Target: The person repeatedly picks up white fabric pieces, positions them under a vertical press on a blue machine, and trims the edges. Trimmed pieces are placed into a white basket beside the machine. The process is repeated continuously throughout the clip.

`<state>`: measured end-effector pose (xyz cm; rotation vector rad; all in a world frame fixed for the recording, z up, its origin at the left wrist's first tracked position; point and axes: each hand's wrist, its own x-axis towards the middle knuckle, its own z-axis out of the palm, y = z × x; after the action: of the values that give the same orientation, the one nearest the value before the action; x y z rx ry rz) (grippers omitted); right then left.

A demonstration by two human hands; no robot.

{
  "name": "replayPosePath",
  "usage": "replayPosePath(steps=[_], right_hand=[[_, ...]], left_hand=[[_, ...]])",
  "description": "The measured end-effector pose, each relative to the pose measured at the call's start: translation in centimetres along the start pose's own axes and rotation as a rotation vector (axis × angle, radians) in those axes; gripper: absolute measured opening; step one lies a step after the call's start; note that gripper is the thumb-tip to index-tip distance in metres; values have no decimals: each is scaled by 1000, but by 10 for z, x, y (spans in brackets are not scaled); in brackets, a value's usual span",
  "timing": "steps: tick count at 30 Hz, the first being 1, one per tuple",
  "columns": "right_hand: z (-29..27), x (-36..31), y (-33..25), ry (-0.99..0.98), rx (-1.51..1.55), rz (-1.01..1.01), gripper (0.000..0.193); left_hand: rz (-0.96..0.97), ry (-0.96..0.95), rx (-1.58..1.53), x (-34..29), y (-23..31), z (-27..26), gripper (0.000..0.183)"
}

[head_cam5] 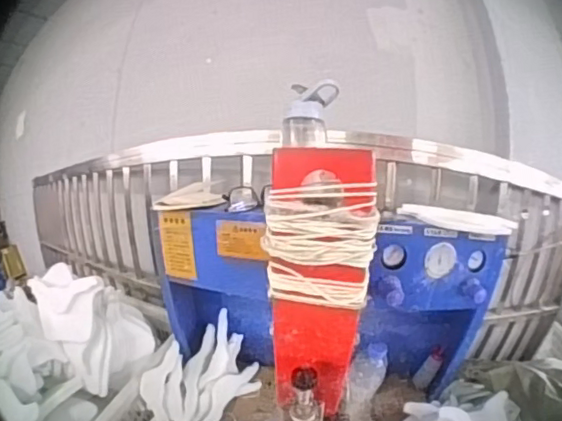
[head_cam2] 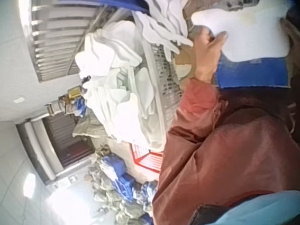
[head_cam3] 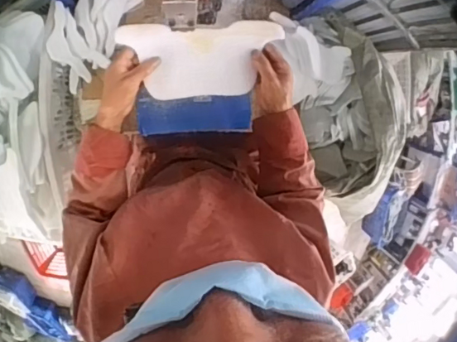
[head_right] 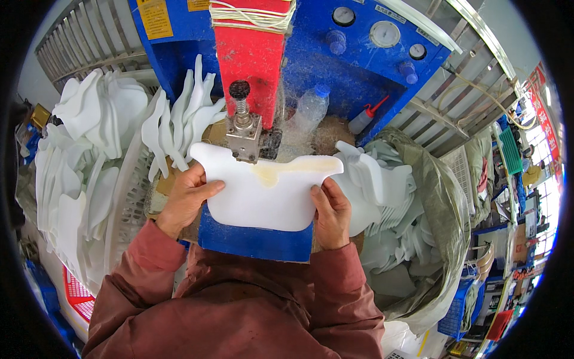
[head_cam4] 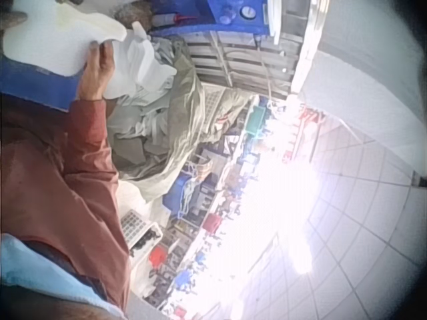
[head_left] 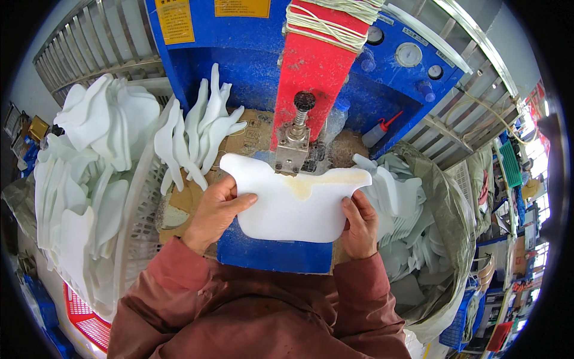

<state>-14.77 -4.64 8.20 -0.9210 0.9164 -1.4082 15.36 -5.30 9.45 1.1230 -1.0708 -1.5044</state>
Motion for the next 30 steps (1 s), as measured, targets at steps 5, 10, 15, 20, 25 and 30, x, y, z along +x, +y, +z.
replayPosePath(steps=[5,10,15,20,25,30], right_hand=[[-8,-3,-2,29,-27,-16,36],[-15,-9,-4,49,-33,-5,36],[-22,-16,-7,63,-40,-18,36],[-30,-23,-9,125,-51,-17,35],[-38,-28,-11,143,-43,-10,35],[-47,-33,-11,188,-44,-23,36]], left_hand=[[7,-30,-14,2,-2,9,33],[-7,-65,-27,1,-2,16,31],[-10,-100,0,0,-5,23,33],[3,-132,-55,1,-10,34,38],[-21,-160,-39,2,-13,41,38],[-41,-181,34,3,-13,48,29]])
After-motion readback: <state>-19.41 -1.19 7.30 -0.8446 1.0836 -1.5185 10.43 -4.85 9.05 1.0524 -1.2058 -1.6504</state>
